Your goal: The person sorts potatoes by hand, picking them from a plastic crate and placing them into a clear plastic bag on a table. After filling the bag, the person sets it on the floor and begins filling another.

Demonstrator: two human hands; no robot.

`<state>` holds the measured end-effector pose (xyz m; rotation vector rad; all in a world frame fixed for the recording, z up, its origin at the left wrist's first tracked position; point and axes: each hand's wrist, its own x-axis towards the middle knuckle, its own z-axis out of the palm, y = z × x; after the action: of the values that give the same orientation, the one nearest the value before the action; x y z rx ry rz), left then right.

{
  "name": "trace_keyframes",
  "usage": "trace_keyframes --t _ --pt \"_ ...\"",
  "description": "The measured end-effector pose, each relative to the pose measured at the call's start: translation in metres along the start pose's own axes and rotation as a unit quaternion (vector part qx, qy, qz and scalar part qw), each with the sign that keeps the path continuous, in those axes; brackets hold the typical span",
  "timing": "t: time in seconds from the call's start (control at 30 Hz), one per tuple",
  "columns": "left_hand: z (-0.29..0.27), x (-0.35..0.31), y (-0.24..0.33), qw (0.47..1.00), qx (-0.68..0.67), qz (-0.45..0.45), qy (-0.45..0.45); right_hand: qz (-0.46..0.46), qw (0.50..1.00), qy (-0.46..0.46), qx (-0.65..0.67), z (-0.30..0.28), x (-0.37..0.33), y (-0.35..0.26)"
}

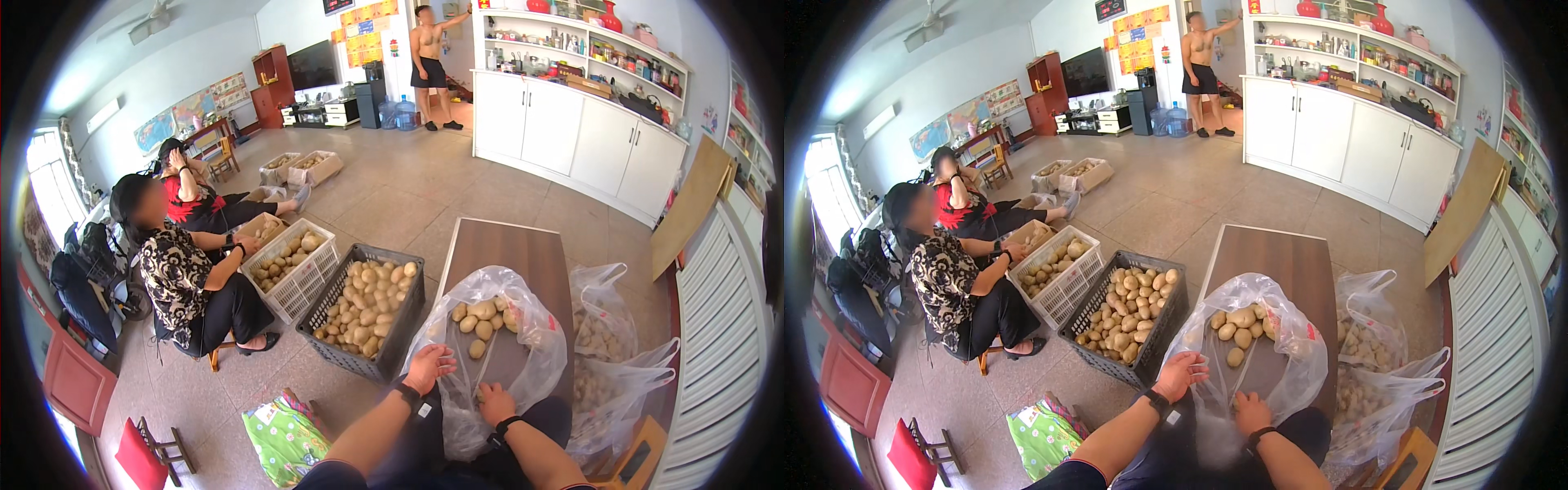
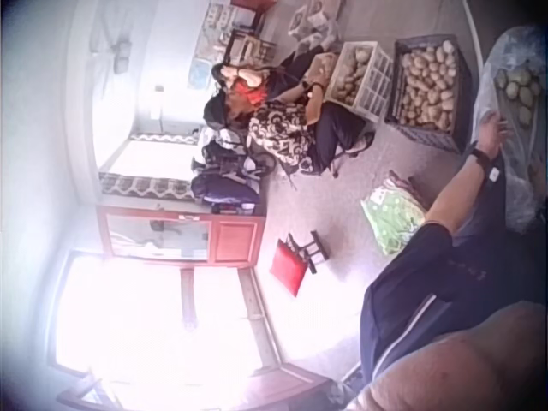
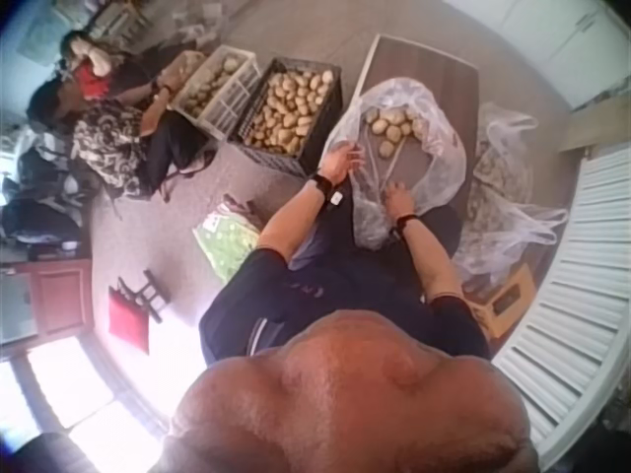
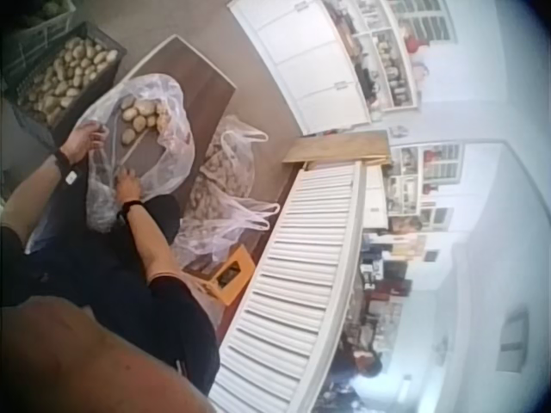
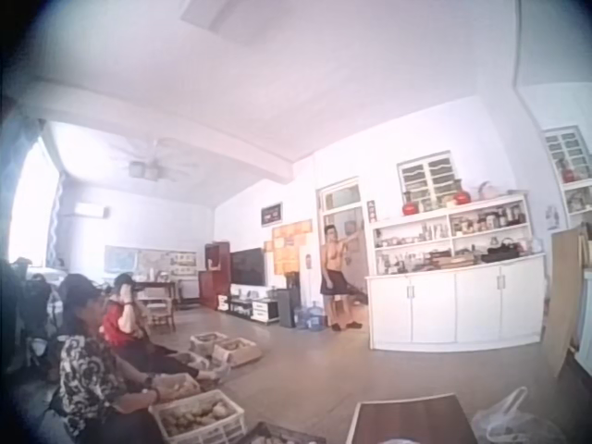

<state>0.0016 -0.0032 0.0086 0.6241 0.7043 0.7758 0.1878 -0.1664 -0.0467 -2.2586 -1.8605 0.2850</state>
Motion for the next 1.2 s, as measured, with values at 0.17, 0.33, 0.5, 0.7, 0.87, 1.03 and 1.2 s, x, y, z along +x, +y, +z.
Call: trace_keyframes --t 0.17,0.33,0.5,0.7,0.87,1.03,1.2 --pt "0.0003 -0.0009 0.0017 1.000 -0.001 -0.001 -0.008 0.005 1.000 -0.003 0.010 0.0009 0.0011 -0.0003" --pt "-0.0017 -0.0008 0.0013 1.000 0.001 0.002 -0.009 0.002 1.000 -0.003 0.014 0.0011 0.0010 -0.0020" --pt "0.0031 -0.0025 0.0033 1.000 0.004 -0.001 -0.001 0.007 1.000 -0.007 0.002 0.0038 0.0022 0.0006" --pt "-0.0007 -0.0016 0.0028 1.000 0.002 0.002 -0.002 0.006 1.000 -0.008 0.001 0.0013 0.0023 -0.0031" --pt "-0.0003 -0.0006 0.0013 1.000 0.003 0.001 -0.004 0.005 1.000 -0.003 0.002 0.0033 0.0016 -0.0004" --pt "-0.0005 -0.0004 -0.0001 1.000 0.004 0.001 -0.005 0.007 1.000 -0.005 0.006 0.0049 0.0015 0.0012" --pt "-0.0031 0.0007 -0.0012 1.000 0.003 0.002 -0.008 0.004 1.000 -0.005 0.013 0.0071 0.0017 0.0018"
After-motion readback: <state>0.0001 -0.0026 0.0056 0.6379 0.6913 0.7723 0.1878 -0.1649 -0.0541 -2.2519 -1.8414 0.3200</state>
